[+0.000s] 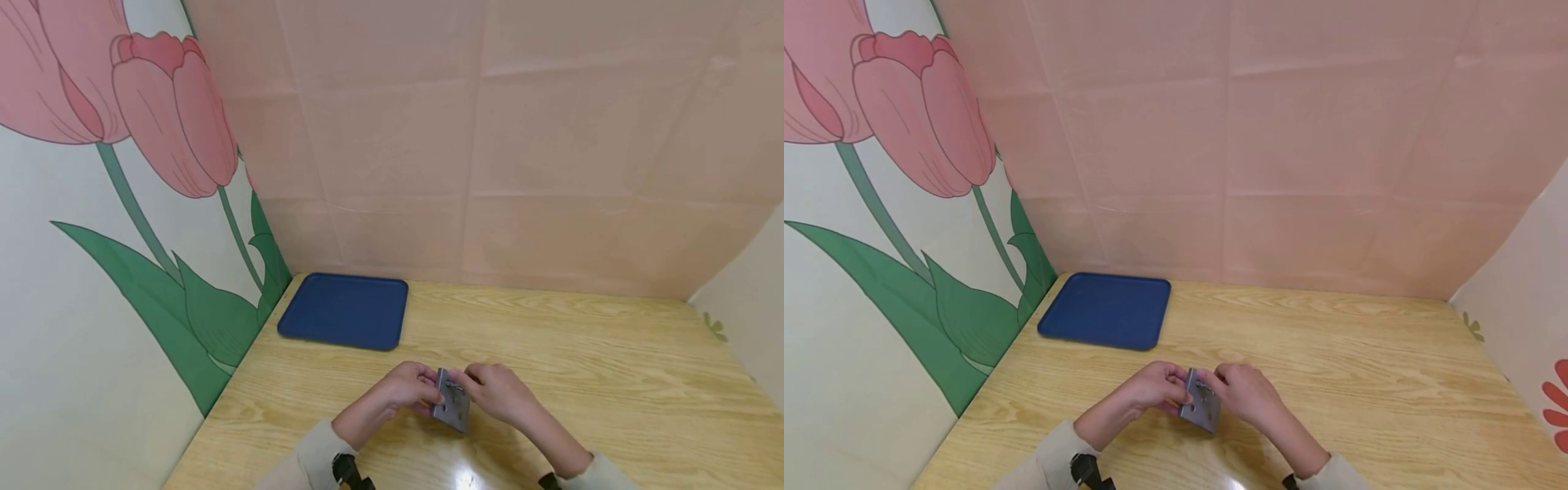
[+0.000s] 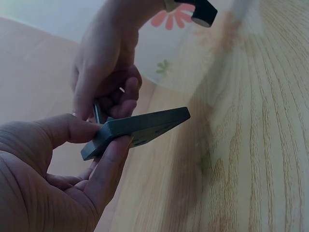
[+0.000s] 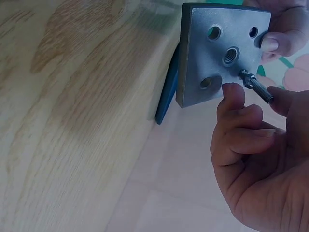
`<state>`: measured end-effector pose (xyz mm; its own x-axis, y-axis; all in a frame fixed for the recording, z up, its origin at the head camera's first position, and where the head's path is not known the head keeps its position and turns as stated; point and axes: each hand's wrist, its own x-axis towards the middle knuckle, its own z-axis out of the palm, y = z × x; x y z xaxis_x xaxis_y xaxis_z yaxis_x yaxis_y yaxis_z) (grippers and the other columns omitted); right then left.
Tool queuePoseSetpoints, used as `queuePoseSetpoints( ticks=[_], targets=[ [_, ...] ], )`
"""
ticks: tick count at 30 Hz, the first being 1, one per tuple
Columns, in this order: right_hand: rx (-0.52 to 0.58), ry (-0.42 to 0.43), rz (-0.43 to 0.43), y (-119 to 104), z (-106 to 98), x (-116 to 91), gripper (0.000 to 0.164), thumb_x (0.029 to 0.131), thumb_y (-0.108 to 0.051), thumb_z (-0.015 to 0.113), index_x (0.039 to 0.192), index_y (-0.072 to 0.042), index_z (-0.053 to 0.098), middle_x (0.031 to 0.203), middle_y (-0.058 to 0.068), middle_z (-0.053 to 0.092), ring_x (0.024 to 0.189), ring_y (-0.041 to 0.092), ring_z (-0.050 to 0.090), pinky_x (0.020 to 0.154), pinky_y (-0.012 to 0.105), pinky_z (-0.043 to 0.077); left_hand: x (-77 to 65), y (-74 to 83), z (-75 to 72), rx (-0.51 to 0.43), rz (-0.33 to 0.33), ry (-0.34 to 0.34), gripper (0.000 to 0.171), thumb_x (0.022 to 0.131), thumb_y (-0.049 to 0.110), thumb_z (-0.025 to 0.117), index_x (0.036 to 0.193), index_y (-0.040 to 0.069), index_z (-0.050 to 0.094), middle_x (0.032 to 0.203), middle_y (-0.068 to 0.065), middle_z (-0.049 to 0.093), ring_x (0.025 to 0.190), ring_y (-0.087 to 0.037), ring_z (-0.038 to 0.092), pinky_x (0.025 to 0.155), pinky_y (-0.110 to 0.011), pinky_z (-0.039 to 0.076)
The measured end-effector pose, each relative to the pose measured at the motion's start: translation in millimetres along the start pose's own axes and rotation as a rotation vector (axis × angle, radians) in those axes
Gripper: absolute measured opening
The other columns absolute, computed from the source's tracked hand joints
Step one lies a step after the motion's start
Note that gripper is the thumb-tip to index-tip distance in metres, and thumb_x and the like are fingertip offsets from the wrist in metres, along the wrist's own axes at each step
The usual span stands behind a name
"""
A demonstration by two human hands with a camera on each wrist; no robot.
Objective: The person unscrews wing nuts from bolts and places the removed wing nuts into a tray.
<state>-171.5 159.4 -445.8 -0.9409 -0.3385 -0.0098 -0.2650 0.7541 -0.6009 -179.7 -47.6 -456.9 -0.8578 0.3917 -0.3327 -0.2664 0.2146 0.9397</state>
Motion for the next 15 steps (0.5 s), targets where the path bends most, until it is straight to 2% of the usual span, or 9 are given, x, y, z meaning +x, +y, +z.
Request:
queuePoseSetpoints(
  ticks=[12,15],
  targets=[
    [0.011,-0.044,-0.004,-0.5,1.3,1.0,0.047,0.104,-0.049,0.05,0.073,-0.015,0.063,0.057,-0.007,0.039,0.051,0.009,0.035,0.048,0.022,0.028,0.4,-1.7,-1.4,0.016,0.01,-0.011,0.025,0.085,-0.004,0.071,0.109,-0.001,0.066,0.09,-0.01,0.071,0.08,-0.022,0.072,0.07,-0.039,0.062],
    [0.03,-0.063,-0.007,-0.6,0.7,0.6,0.048,0.104,-0.048,0.05,0.075,-0.014,0.066,0.058,-0.006,0.05,0.052,0.009,0.043,0.048,0.023,0.033,0.3,-2.2,-1.3,0.015,0.009,-0.012,0.025,0.085,-0.005,0.071,0.109,-0.001,0.066,0.09,-0.01,0.071,0.08,-0.022,0.072,0.07,-0.039,0.062]
  ],
)
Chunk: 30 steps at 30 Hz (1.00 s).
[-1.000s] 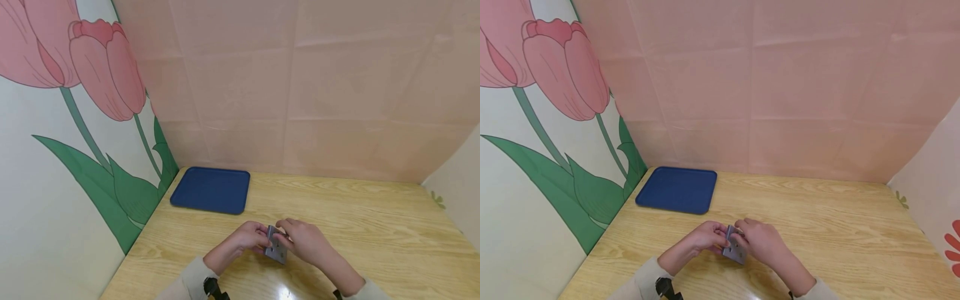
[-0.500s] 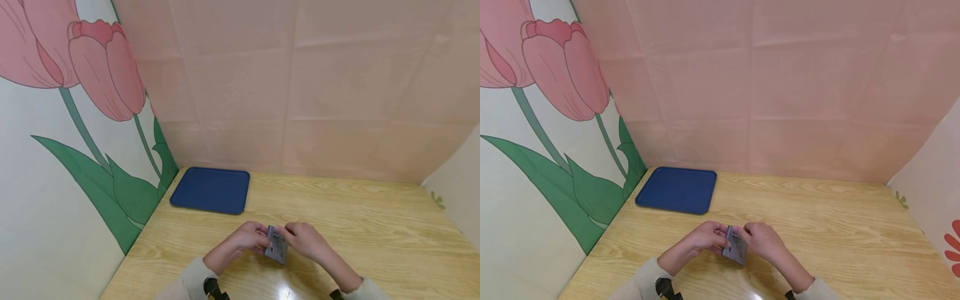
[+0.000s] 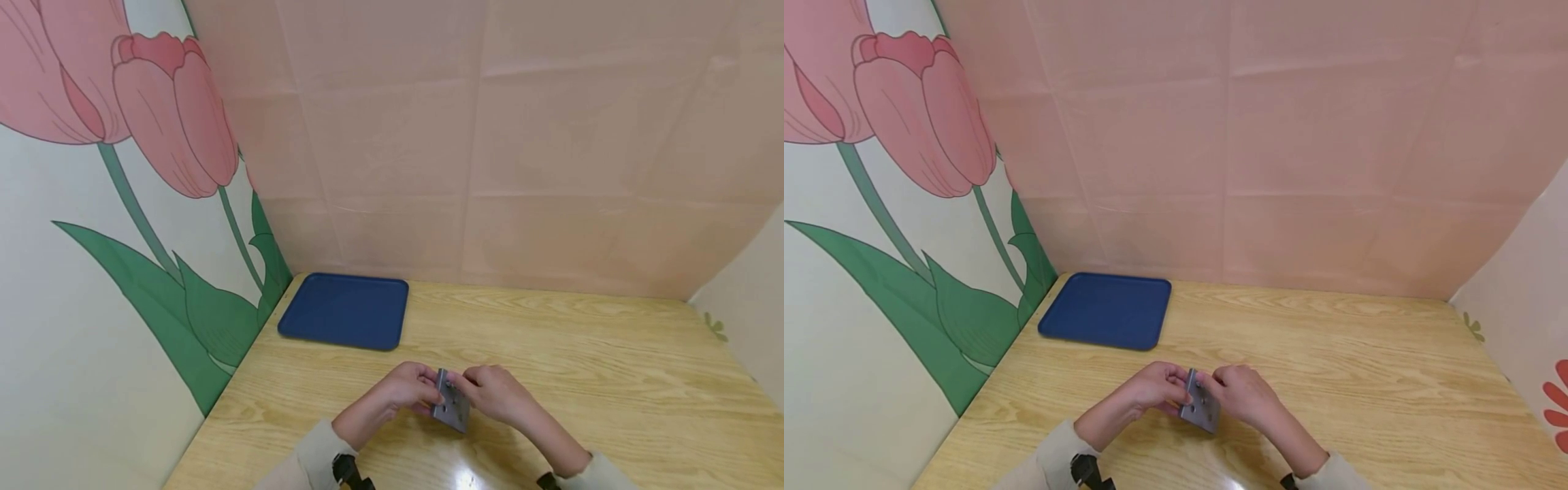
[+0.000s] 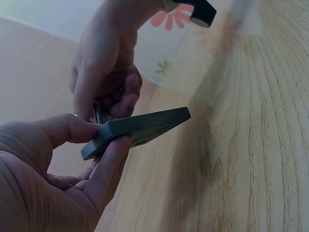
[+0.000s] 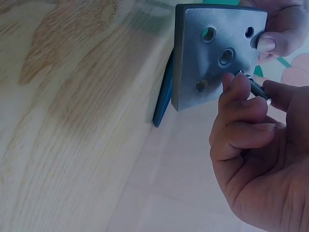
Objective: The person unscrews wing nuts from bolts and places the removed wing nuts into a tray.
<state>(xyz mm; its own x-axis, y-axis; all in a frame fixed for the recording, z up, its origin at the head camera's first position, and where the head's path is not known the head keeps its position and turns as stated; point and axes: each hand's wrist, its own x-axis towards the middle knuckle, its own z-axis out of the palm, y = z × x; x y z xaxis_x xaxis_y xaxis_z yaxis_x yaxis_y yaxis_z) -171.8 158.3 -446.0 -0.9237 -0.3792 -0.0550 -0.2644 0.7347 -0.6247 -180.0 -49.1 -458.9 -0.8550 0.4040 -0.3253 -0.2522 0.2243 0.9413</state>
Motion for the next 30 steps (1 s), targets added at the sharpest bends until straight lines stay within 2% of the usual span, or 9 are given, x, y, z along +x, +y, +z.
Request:
queuePoseSetpoints(
  ticks=[4,10,15,17,19,23,25,27,30],
  targets=[
    [0.039,-0.023,-0.008,0.1,-0.8,-1.6,0.046,0.104,-0.047,0.05,0.08,-0.013,0.07,0.066,-0.002,0.064,0.057,0.01,0.055,0.05,0.027,0.041,-0.1,-0.6,0.5,-0.003,-0.002,0.004,0.025,0.085,-0.005,0.071,0.108,-0.001,0.066,0.09,-0.011,0.072,0.081,-0.023,0.072,0.07,-0.04,0.062],
    [0.002,-0.003,-0.034,-0.2,-0.5,-1.6,0.043,0.103,-0.048,0.053,0.082,-0.014,0.069,0.064,-0.005,0.056,0.056,0.01,0.047,0.05,0.024,0.036,0.0,-0.2,0.8,-0.003,-0.001,0.005,0.025,0.084,-0.004,0.071,0.108,-0.001,0.067,0.091,-0.011,0.072,0.081,-0.023,0.072,0.07,-0.04,0.062],
    [-0.076,0.044,-0.094,-1.8,-0.5,-2.1,0.027,0.097,-0.042,0.066,0.089,-0.016,0.07,0.066,-0.01,0.054,0.056,0.005,0.044,0.05,0.022,0.037,0.0,0.6,0.4,-0.011,-0.005,0.01,0.025,0.084,-0.006,0.071,0.108,-0.002,0.067,0.091,-0.011,0.071,0.081,-0.023,0.071,0.07,-0.04,0.062],
    [-0.136,0.064,-0.15,-2.0,-0.9,-2.8,0.02,0.093,-0.036,0.072,0.094,-0.016,0.07,0.068,-0.011,0.054,0.056,0.003,0.045,0.049,0.021,0.038,-0.3,1.1,0.0,-0.014,-0.006,0.009,0.026,0.084,-0.006,0.071,0.109,-0.002,0.067,0.091,-0.011,0.071,0.081,-0.023,0.071,0.07,-0.04,0.062],
    [-0.226,0.093,-0.24,-1.8,-1.6,-3.7,0.018,0.09,-0.029,0.076,0.099,-0.015,0.07,0.074,-0.011,0.06,0.06,0.002,0.052,0.05,0.02,0.043,-0.2,1.3,-0.1,-0.016,-0.006,0.008,0.026,0.084,-0.006,0.071,0.109,-0.002,0.067,0.091,-0.011,0.071,0.081,-0.023,0.071,0.07,-0.04,0.062],
    [-0.444,0.2,-0.461,0.5,-0.5,-4.7,0.023,0.085,-0.02,0.082,0.104,-0.014,0.07,0.084,-0.008,0.065,0.068,0.004,0.061,0.054,0.02,0.049,0.2,2.2,0.2,-0.017,-0.005,0.011,0.025,0.083,-0.006,0.071,0.108,-0.002,0.067,0.09,-0.011,0.071,0.08,-0.023,0.071,0.069,-0.04,0.062],
    [-0.519,0.258,-0.542,1.8,0.8,-4.4,0.026,0.083,-0.018,0.083,0.105,-0.014,0.07,0.084,-0.007,0.064,0.068,0.004,0.06,0.053,0.02,0.048,0.5,2.6,0.3,-0.013,-0.005,0.014,0.025,0.083,-0.006,0.071,0.108,-0.002,0.068,0.089,-0.011,0.071,0.08,-0.022,0.071,0.069,-0.04,0.062],
    [-0.551,0.298,-0.582,2.7,2.2,-4.4,0.028,0.081,-0.019,0.084,0.105,-0.015,0.07,0.084,-0.007,0.063,0.066,0.003,0.058,0.051,0.019,0.046,0.4,3.0,0.3,-0.016,-0.007,0.015,0.026,0.083,-0.006,0.071,0.108,-0.002,0.068,0.089,-0.011,0.071,0.08,-0.022,0.071,0.069,-0.04,0.062],
    [-0.525,0.313,-0.568,2.5,3.7,-4.2,0.026,0.083,-0.022,0.084,0.104,-0.017,0.07,0.084,-0.009,0.064,0.066,0.001,0.057,0.051,0.019,0.046,-0.1,2.9,0.0,-0.021,-0.004,0.013,0.026,0.083,-0.006,0.071,0.108,-0.002,0.067,0.09,-0.011,0.071,0.08,-0.023,0.071,0.07,-0.04,0.062]
  ],
)
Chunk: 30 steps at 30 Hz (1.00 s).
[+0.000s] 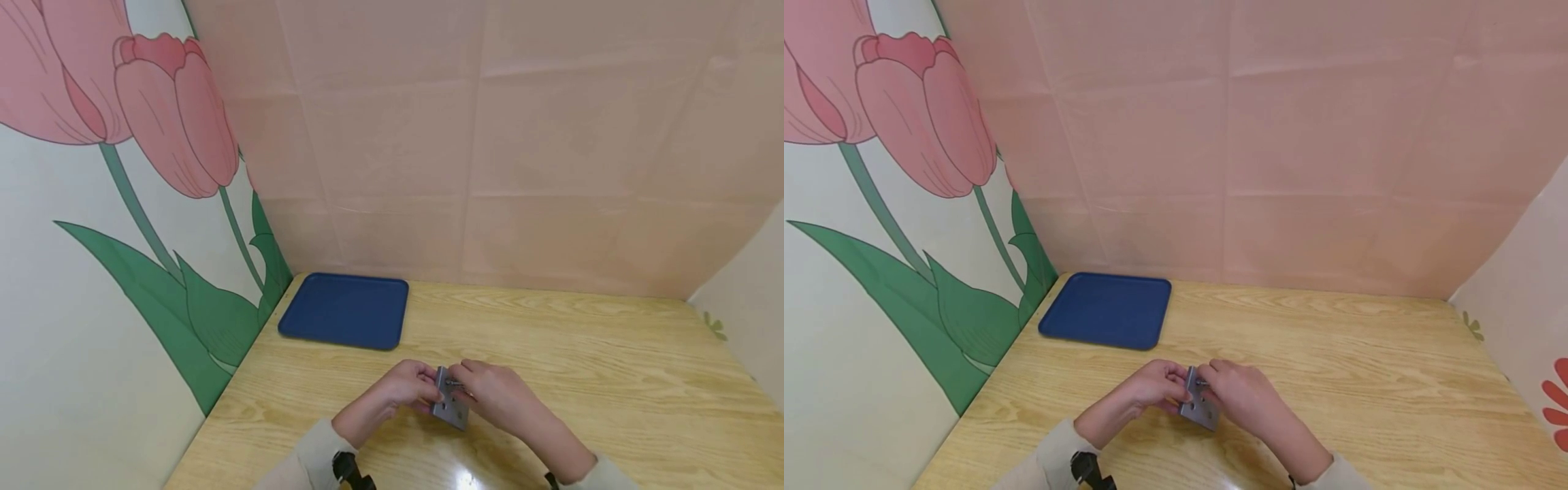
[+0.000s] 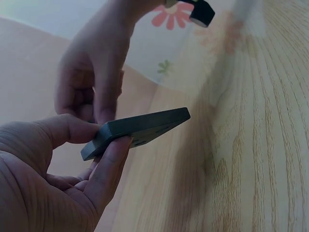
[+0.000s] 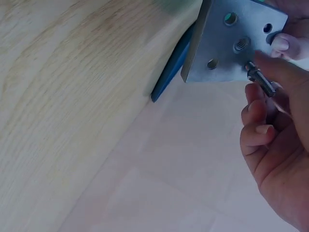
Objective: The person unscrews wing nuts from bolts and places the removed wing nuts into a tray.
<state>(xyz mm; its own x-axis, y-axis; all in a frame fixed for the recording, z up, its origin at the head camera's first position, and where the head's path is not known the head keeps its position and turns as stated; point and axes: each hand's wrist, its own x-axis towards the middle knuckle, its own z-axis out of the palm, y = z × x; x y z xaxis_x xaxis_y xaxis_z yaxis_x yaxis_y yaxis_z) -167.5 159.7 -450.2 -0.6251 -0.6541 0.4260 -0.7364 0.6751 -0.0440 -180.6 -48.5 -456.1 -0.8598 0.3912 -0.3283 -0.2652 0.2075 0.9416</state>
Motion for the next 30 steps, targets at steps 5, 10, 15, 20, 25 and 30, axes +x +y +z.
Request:
queuePoseSetpoints(
  ticks=[5,10,15,20,25,30],
  targets=[
    [0.145,-0.078,0.224,-2.9,-3.3,3.1,0.016,0.095,-0.032,0.071,0.097,-0.016,0.071,0.08,-0.011,0.063,0.064,-0.001,0.054,0.052,0.02,0.045,-0.1,-0.7,0.4,0.004,0.007,0.006,0.026,0.083,-0.006,0.071,0.108,-0.002,0.067,0.09,-0.011,0.071,0.081,-0.023,0.071,0.07,-0.041,0.062],
    [0.343,-0.163,0.447,-2.9,-5.5,6.8,0.034,0.103,-0.04,0.056,0.082,-0.017,0.068,0.062,-0.011,0.05,0.054,0.003,0.042,0.048,0.022,0.036,-0.5,-0.9,0.8,0.016,0.002,0.006,0.026,0.084,-0.005,0.072,0.109,-0.002,0.066,0.091,-0.011,0.071,0.081,-0.023,0.071,0.071,-0.041,0.062],
    [0.451,-0.237,0.518,-2.1,-4.5,5.9,0.04,0.104,-0.044,0.052,0.081,-0.016,0.069,0.059,-0.009,0.047,0.052,0.006,0.039,0.047,0.022,0.032,-1.4,-0.4,0.5,0.019,-0.001,0.004,0.026,0.084,-0.004,0.072,0.109,-0.002,0.066,0.091,-0.011,0.071,0.082,-0.023,0.071,0.071,-0.041,0.062],
    [0.49,-0.261,0.505,-0.2,-1.8,4.2,0.043,0.104,-0.046,0.05,0.08,-0.016,0.068,0.06,-0.008,0.045,0.052,0.006,0.038,0.048,0.022,0.031,-0.9,-1.6,0.7,0.016,0.001,0.008,0.026,0.084,-0.005,0.071,0.109,-0.001,0.067,0.091,-0.011,0.072,0.081,-0.023,0.071,0.071,-0.041,0.062],
    [0.496,-0.257,0.478,0.5,-0.6,4.4,0.04,0.103,-0.046,0.053,0.083,-0.015,0.069,0.062,-0.009,0.049,0.053,0.005,0.04,0.048,0.022,0.033,0.0,-2.5,0.2,0.019,0.002,0.013,0.026,0.084,-0.005,0.071,0.109,-0.001,0.066,0.092,-0.011,0.071,0.081,-0.024,0.071,0.07,-0.041,0.062],
    [0.379,-0.23,0.393,-0.4,-0.8,4.2,0.029,0.098,-0.042,0.064,0.09,-0.015,0.07,0.064,-0.013,0.051,0.054,0.001,0.041,0.048,0.02,0.036,0.4,-2.9,-0.6,0.015,-0.002,0.011,0.024,0.084,-0.005,0.071,0.107,-0.001,0.067,0.091,-0.01,0.071,0.08,-0.023,0.07,0.069,-0.04,0.062]
  ],
)
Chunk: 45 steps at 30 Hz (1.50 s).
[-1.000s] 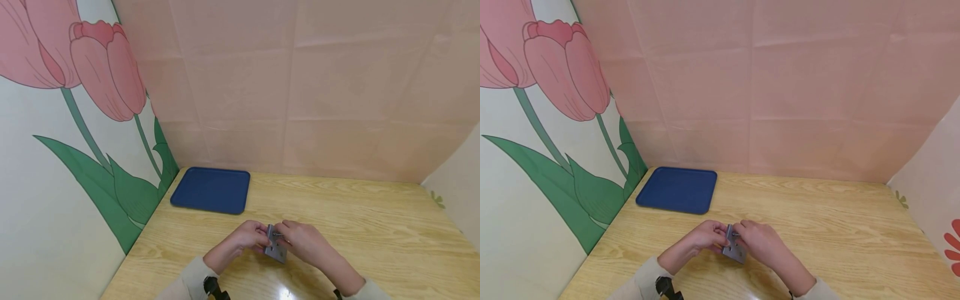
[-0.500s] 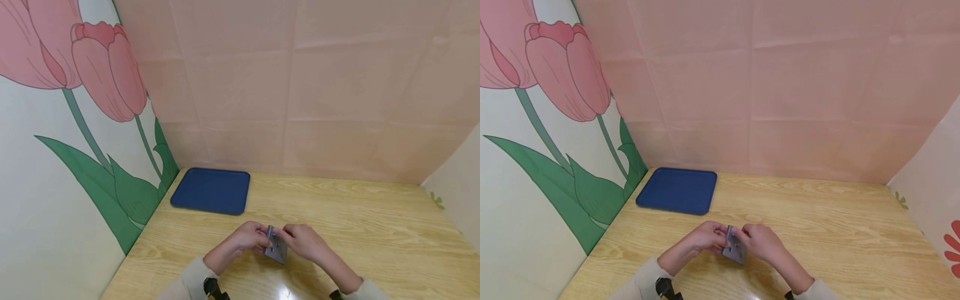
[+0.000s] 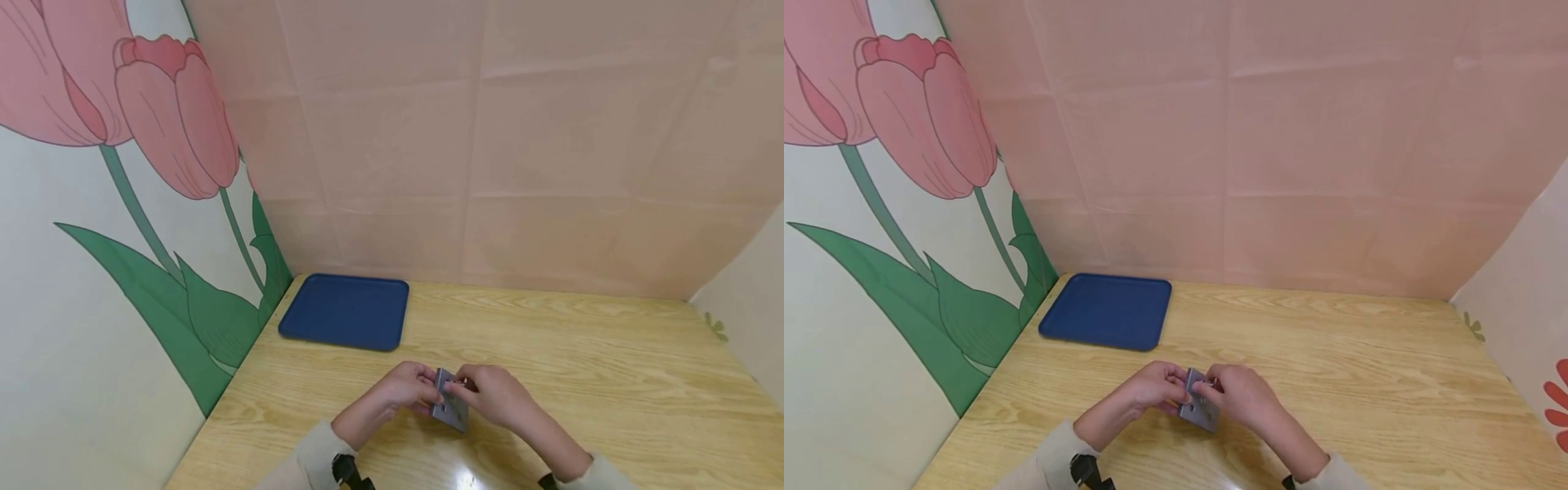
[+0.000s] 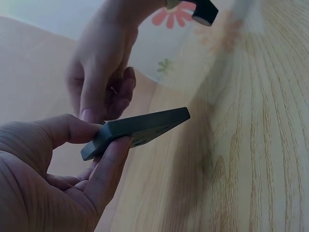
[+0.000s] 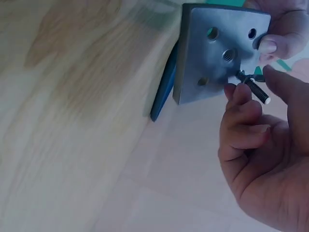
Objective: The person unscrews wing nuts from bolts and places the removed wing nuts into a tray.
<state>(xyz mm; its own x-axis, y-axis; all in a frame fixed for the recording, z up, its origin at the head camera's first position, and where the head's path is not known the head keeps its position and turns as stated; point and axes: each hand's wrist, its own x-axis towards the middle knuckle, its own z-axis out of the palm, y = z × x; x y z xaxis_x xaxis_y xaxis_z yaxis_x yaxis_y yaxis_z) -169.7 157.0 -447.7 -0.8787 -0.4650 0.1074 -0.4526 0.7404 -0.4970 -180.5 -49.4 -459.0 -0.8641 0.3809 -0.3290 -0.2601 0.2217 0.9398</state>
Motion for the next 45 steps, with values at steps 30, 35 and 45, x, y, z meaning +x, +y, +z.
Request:
queuePoseSetpoints(
  ticks=[30,35,45],
  targets=[
    [0.266,-0.101,0.215,10.5,-5.1,2.3,0.049,0.103,-0.053,0.05,0.087,-0.012,0.069,0.067,0.002,0.061,0.055,0.013,0.046,0.048,0.026,0.037,6.0,0.7,-2.4,0.022,0.001,-0.01,0.026,0.081,-0.005,0.071,0.107,-0.003,0.067,0.088,-0.01,0.072,0.077,-0.021,0.07,0.065,-0.037,0.06],
    [0.305,-0.129,0.202,10.7,-8.6,2.4,0.048,0.104,-0.051,0.049,0.083,-0.01,0.066,0.067,0.005,0.062,0.051,0.011,0.038,0.045,0.023,0.03,7.5,0.9,-1.8,0.028,0.019,0.001,0.025,0.082,-0.004,0.071,0.107,-0.002,0.068,0.088,-0.009,0.072,0.078,-0.022,0.071,0.065,-0.037,0.06],
    [0.331,-0.14,0.235,8.1,-10.6,2.4,0.049,0.104,-0.051,0.047,0.085,-0.011,0.069,0.062,0.002,0.062,0.051,0.011,0.041,0.046,0.024,0.032,5.3,6.0,-1.2,0.021,0.023,-0.004,0.026,0.08,-0.006,0.071,0.106,-0.004,0.067,0.088,-0.01,0.072,0.079,-0.023,0.071,0.065,-0.037,0.061]
  ],
)
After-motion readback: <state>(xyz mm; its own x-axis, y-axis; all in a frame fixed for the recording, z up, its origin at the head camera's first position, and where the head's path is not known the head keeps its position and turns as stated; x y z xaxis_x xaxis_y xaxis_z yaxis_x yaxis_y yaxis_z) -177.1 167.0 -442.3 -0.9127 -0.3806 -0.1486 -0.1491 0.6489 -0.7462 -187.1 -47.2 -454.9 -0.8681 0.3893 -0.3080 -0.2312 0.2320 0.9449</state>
